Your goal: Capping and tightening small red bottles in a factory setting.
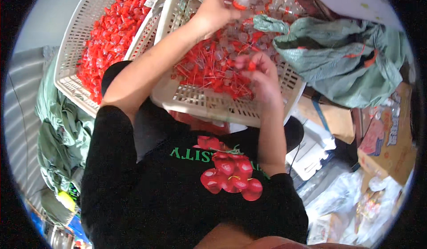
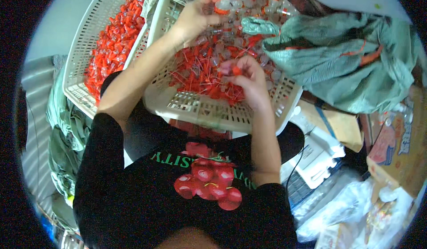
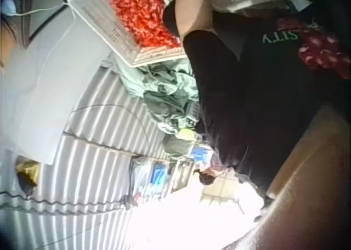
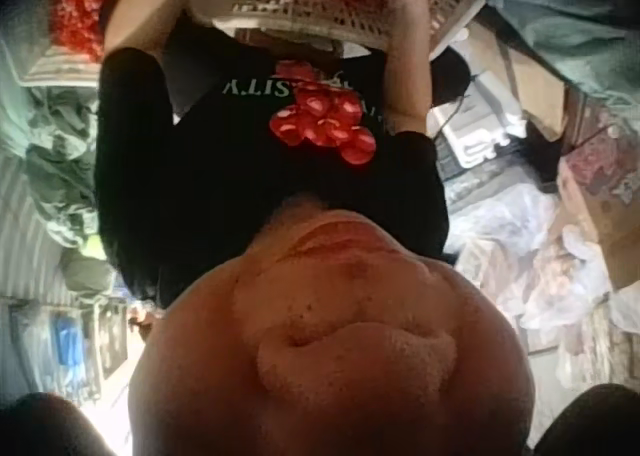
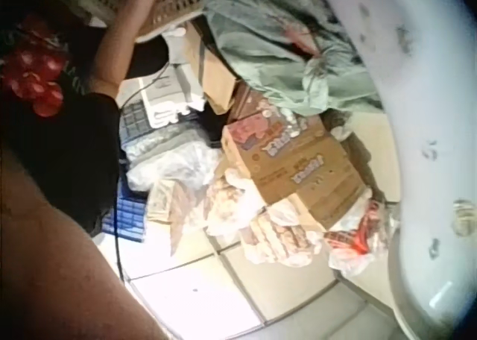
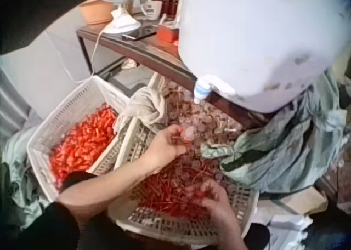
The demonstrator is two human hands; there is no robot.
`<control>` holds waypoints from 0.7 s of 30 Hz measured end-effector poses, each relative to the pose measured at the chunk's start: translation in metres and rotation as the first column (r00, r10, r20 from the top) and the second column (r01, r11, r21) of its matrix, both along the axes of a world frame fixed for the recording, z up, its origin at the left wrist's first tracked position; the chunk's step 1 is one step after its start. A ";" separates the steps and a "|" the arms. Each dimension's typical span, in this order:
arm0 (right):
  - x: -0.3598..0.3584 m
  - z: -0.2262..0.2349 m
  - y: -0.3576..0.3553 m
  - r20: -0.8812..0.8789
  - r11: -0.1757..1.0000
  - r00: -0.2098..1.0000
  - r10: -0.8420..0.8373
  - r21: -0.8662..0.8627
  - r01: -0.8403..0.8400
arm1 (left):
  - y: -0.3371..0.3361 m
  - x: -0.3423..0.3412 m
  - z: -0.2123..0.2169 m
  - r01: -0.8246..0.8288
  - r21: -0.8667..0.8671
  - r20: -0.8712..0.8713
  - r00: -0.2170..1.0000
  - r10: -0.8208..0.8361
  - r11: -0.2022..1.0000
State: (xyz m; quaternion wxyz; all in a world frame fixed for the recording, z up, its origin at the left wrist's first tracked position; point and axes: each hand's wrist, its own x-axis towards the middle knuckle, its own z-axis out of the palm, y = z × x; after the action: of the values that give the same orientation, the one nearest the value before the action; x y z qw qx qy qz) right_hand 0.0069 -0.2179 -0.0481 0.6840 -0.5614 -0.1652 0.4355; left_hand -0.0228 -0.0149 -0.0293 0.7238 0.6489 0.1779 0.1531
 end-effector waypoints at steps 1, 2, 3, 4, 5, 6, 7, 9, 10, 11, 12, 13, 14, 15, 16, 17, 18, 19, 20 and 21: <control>0.002 -0.002 -0.001 0.024 1.000 1.000 0.007 0.007 -0.007 | 0.002 0.009 -0.004 -0.007 -0.013 0.001 1.000 0.007 1.000; 0.003 -0.001 0.003 0.057 0.999 0.998 0.018 0.028 -0.020 | 0.006 0.012 -0.003 -0.012 0.026 0.046 0.999 0.011 1.000; 0.005 0.000 0.007 0.088 0.998 0.996 0.029 0.049 -0.033 | 0.010 0.014 -0.002 -0.018 0.066 0.089 0.996 0.012 0.998; 0.007 0.007 0.013 0.094 0.998 0.995 0.039 0.047 -0.044 | 0.013 0.015 0.000 -0.025 0.104 0.129 0.992 0.012 0.994; 0.010 0.015 0.020 0.192 0.999 0.981 -0.029 0.048 0.021 | 0.015 0.016 0.002 -0.035 0.103 0.132 0.991 0.021 0.994; 0.014 0.026 0.028 0.285 0.995 0.954 -0.098 0.056 0.085 | 0.016 0.017 0.004 -0.059 0.156 0.116 0.992 0.041 0.986; 0.019 0.036 0.036 0.377 0.986 0.911 -0.165 0.068 0.151 | 0.015 0.019 0.007 -0.078 0.205 0.102 0.993 0.058 0.976; 0.035 0.055 0.049 0.339 0.958 0.901 -0.271 0.191 0.216 | 0.015 0.020 0.014 -0.100 0.252 0.087 0.993 0.080 0.963; 0.043 0.062 0.055 0.283 0.906 0.882 -0.376 0.311 0.287 | 0.016 0.020 0.017 -0.103 0.239 0.083 0.993 0.085 0.966; 0.052 0.067 0.063 0.267 0.858 0.848 -0.459 0.380 0.345 | 0.017 0.020 0.020 -0.104 0.226 0.078 0.993 0.089 0.969; 0.059 0.071 0.071 0.246 0.801 0.806 -0.538 0.446 0.399 | 0.017 0.021 0.023 -0.104 0.211 0.073 0.993 0.091 0.972; 0.063 0.078 0.079 0.192 0.740 0.775 -0.602 0.499 0.452 | 0.017 0.022 0.024 -0.103 0.209 0.070 0.993 0.090 0.972; 0.065 0.086 0.090 0.128 0.673 0.744 -0.656 0.546 0.499 | 0.018 0.021 0.026 -0.122 0.204 0.083 0.991 0.107 0.971; 0.067 0.093 0.096 0.129 0.672 0.740 -0.660 0.542 0.505 | 0.017 0.023 0.028 -0.129 0.193 0.100 0.989 0.111 0.973; 0.070 0.100 0.102 0.136 0.635 0.730 -0.670 0.613 0.469 | 0.015 0.025 0.030 -0.135 0.182 0.117 0.986 0.115 0.974; 0.070 0.104 0.110 0.134 0.596 0.728 -0.673 0.680 0.427 | 0.016 0.024 0.031 -0.137 0.185 0.110 0.987 0.118 0.973; 0.070 0.108 0.118 0.128 0.596 0.730 -0.671 0.678 0.430 | 0.015 0.024 0.031 -0.141 0.174 0.117 0.986 0.122 0.974; 0.068 0.112 0.126 0.183 0.596 0.671 -0.718 0.660 0.458 | 0.015 0.023 0.032 -0.147 0.164 0.126 0.984 0.127 0.975; 0.067 0.116 0.133 0.239 0.593 0.608 -0.757 0.642 0.486 | 0.015 0.023 0.033 -0.152 0.154 0.134 0.982 0.131 0.976; 0.067 0.117 0.136 0.296 0.587 0.539 -0.788 0.626 0.514 | 0.016 0.023 0.033 -0.152 0.155 0.129 0.983 0.133 0.976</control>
State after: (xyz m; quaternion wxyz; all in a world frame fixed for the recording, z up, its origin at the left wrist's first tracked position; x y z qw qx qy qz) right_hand 0.0740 -0.0815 0.0694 0.8328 -0.4975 -0.2227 -0.0966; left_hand -0.0001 0.0010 0.0041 0.6642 0.6816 0.1680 0.2568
